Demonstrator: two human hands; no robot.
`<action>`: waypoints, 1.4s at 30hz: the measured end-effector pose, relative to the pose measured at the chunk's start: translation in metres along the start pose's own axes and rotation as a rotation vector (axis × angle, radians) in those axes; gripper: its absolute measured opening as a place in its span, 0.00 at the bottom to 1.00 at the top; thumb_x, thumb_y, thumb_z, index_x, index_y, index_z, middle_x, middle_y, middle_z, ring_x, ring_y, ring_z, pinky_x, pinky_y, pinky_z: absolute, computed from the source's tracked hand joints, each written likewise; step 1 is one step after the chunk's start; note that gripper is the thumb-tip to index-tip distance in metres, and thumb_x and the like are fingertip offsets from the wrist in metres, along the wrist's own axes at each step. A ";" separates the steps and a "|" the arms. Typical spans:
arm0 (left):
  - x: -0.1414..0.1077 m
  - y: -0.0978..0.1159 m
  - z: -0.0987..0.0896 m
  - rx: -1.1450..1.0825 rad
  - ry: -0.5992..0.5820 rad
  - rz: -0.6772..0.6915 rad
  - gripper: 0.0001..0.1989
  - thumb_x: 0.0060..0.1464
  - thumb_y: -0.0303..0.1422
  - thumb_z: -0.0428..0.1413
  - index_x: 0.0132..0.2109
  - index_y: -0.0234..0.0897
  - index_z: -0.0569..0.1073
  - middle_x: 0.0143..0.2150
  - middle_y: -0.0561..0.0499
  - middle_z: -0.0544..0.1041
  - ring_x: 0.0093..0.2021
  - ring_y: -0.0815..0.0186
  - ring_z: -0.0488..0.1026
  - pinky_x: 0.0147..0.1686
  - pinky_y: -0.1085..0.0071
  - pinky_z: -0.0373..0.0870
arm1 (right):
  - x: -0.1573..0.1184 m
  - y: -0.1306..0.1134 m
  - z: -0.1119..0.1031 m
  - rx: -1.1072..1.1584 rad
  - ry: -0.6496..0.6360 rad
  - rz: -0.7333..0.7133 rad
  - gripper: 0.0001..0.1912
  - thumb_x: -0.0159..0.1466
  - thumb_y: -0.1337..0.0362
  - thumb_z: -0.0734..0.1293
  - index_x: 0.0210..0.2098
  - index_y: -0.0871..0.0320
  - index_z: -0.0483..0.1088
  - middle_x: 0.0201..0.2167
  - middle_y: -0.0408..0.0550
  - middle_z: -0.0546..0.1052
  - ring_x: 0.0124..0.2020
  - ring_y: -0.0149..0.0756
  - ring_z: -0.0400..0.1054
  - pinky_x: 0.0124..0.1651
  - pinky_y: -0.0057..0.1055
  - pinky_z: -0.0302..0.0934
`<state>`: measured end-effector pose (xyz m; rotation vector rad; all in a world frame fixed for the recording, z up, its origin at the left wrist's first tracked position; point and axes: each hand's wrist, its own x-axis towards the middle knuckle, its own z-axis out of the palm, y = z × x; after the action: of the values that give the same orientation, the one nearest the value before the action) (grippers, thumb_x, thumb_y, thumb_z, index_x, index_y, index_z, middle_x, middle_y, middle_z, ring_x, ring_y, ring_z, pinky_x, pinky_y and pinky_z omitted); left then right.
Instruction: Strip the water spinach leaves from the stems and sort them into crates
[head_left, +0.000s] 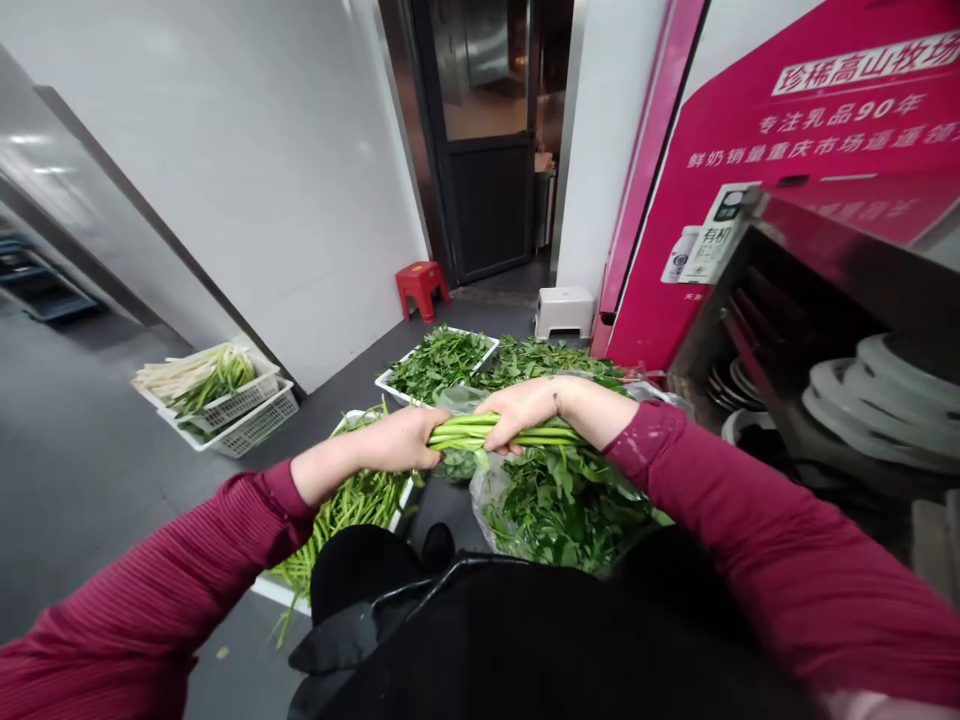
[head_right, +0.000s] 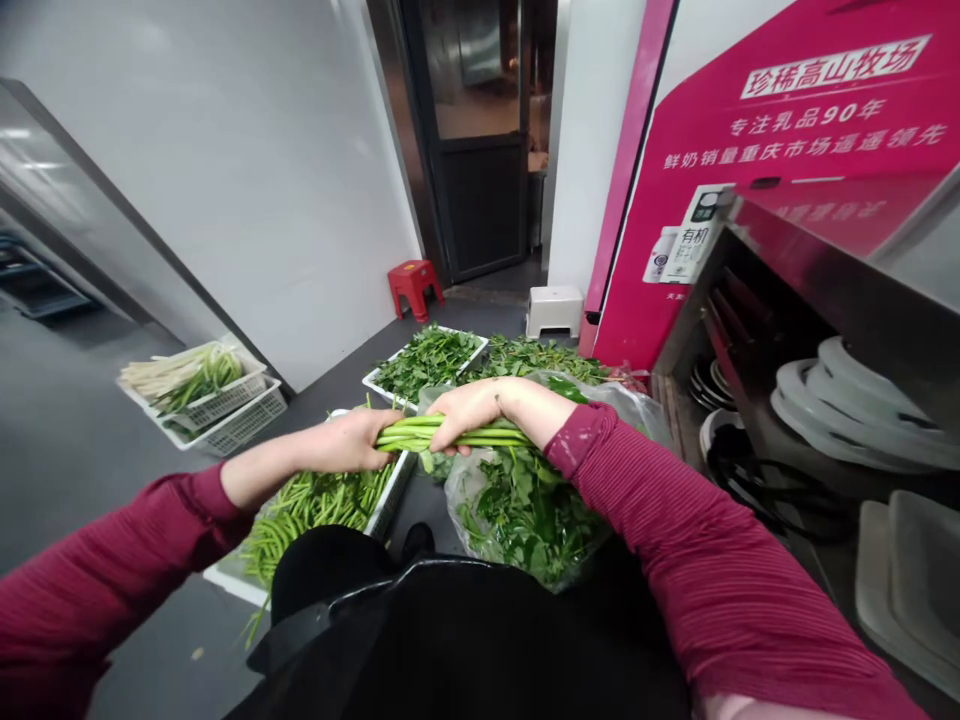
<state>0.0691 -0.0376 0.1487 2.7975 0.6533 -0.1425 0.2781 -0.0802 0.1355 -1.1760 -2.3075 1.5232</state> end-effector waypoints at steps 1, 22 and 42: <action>-0.003 -0.003 0.007 -0.198 -0.065 -0.053 0.11 0.45 0.31 0.53 0.38 0.35 0.66 0.26 0.54 0.69 0.25 0.68 0.68 0.27 0.72 0.66 | -0.003 0.000 -0.001 -0.086 0.044 -0.003 0.14 0.53 0.57 0.66 0.34 0.61 0.67 0.27 0.43 0.73 0.25 0.30 0.67 0.30 0.27 0.61; -0.036 -0.014 0.085 -1.378 -0.007 -0.296 0.20 0.49 0.49 0.53 0.33 0.34 0.62 0.19 0.60 0.58 0.15 0.78 0.54 0.15 0.79 0.48 | -0.070 0.081 0.076 -0.905 1.104 -0.015 0.11 0.63 0.65 0.58 0.40 0.57 0.71 0.35 0.50 0.73 0.37 0.37 0.63 0.42 0.36 0.53; -0.017 -0.035 0.074 -0.956 0.134 -0.420 0.21 0.42 0.47 0.58 0.26 0.36 0.59 0.17 0.60 0.62 0.16 0.75 0.55 0.19 0.76 0.52 | -0.070 0.112 0.055 0.362 0.393 0.059 0.14 0.55 0.56 0.65 0.31 0.62 0.72 0.25 0.43 0.72 0.27 0.28 0.63 0.31 0.25 0.56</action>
<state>0.0361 -0.0350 0.0724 1.7462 0.9997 0.2277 0.3576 -0.1459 0.0364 -1.3061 -1.6810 1.4845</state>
